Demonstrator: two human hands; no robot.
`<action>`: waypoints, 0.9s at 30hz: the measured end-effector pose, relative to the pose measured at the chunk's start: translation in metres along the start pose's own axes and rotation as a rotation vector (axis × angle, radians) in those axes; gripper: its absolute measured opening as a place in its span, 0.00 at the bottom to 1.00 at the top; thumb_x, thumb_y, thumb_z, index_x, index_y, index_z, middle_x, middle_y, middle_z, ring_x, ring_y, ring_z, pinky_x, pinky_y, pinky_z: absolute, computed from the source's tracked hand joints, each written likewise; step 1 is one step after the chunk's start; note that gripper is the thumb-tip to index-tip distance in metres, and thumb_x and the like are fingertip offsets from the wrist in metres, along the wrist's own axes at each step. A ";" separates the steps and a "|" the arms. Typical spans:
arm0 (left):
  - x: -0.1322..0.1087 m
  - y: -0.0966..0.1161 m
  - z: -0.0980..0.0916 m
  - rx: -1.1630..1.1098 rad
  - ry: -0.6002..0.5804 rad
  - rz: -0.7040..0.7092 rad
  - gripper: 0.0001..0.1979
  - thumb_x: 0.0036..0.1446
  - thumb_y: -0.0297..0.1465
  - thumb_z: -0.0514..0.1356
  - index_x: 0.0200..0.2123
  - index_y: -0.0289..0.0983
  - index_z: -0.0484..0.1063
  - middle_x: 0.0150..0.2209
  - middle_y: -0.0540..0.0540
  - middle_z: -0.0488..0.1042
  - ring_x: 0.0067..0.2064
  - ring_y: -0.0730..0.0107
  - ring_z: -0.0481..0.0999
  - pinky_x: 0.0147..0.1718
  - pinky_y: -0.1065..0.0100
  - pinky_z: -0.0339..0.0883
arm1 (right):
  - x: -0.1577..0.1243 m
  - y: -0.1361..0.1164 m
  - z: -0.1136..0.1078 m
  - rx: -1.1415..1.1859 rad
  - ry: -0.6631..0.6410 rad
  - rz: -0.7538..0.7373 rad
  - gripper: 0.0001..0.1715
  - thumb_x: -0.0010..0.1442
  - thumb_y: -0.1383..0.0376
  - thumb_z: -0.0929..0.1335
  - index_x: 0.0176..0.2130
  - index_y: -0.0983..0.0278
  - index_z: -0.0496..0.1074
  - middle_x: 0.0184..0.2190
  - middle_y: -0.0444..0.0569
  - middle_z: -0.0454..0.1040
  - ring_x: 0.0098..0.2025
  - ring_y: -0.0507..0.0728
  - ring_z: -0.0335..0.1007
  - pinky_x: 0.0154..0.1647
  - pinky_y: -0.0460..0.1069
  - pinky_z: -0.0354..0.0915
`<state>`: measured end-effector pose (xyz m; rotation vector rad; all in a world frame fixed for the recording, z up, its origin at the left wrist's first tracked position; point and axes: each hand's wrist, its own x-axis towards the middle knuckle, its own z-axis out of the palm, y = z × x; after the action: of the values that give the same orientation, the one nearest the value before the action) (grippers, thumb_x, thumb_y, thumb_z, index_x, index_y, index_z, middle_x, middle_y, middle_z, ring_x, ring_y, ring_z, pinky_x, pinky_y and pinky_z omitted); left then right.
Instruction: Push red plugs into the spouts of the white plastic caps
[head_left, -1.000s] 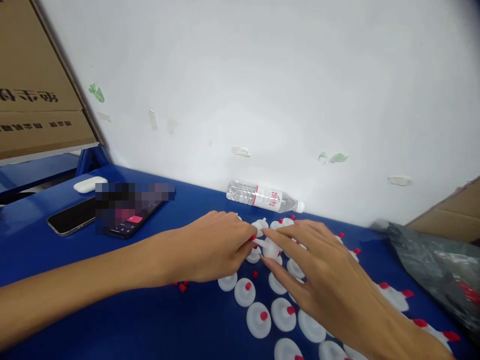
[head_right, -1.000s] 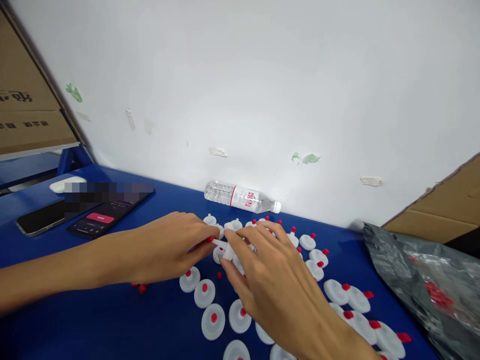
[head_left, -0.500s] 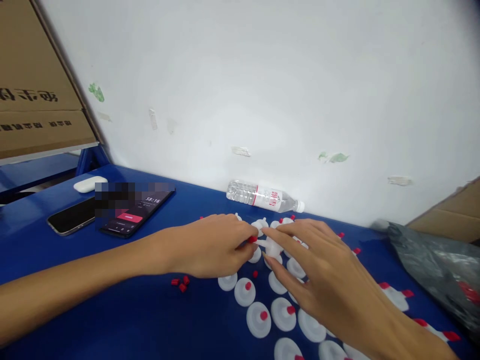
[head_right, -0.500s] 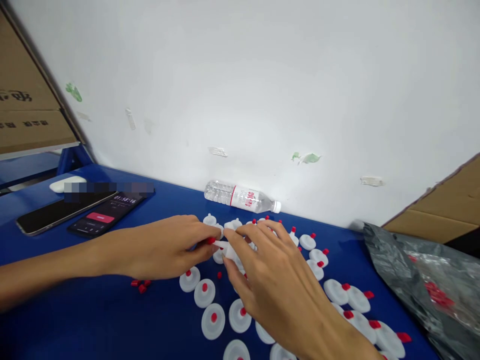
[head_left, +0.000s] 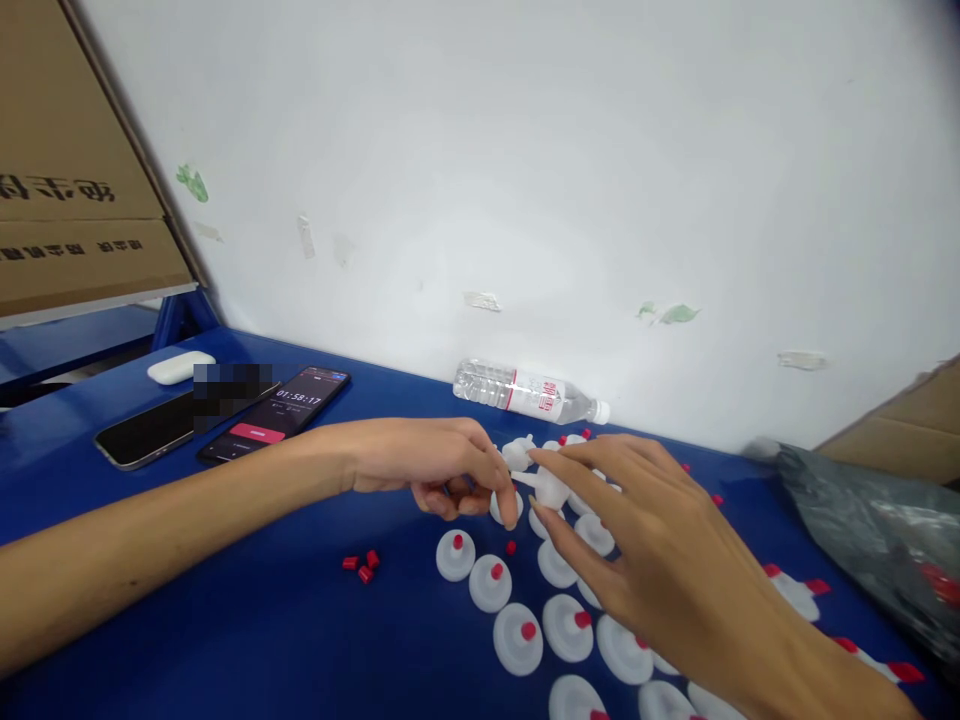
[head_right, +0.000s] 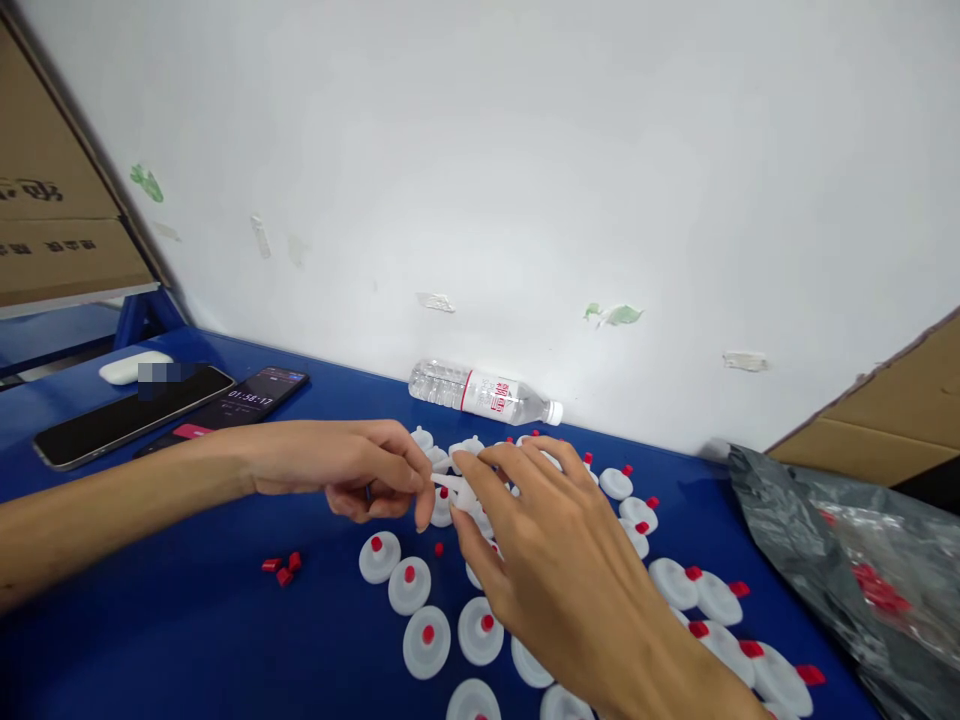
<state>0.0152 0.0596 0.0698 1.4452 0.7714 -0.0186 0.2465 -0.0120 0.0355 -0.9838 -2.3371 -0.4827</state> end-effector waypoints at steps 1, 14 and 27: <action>0.000 0.000 -0.003 -0.008 0.009 0.018 0.11 0.65 0.33 0.57 0.35 0.34 0.77 0.25 0.53 0.63 0.20 0.81 0.55 0.17 0.74 0.42 | 0.000 0.000 -0.001 -0.012 0.006 0.002 0.17 0.69 0.66 0.67 0.56 0.64 0.71 0.46 0.49 0.78 0.45 0.58 0.74 0.54 0.59 0.64; -0.006 0.004 -0.008 0.229 0.033 0.300 0.11 0.71 0.32 0.58 0.49 0.38 0.80 0.48 0.43 0.82 0.32 0.77 0.80 0.23 0.77 0.61 | 0.000 0.000 0.000 -0.022 0.037 -0.001 0.19 0.70 0.64 0.68 0.58 0.65 0.70 0.47 0.51 0.77 0.48 0.60 0.72 0.53 0.58 0.64; -0.010 0.009 0.002 0.249 0.071 0.289 0.21 0.72 0.45 0.55 0.35 0.35 0.75 0.24 0.49 0.77 0.24 0.76 0.70 0.27 0.73 0.64 | 0.004 -0.002 -0.012 -0.001 0.130 -0.042 0.20 0.66 0.71 0.71 0.57 0.66 0.72 0.42 0.50 0.77 0.42 0.56 0.73 0.47 0.54 0.68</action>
<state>0.0127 0.0552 0.0827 1.7918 0.6266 0.1639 0.2470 -0.0169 0.0469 -0.8782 -2.2449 -0.5477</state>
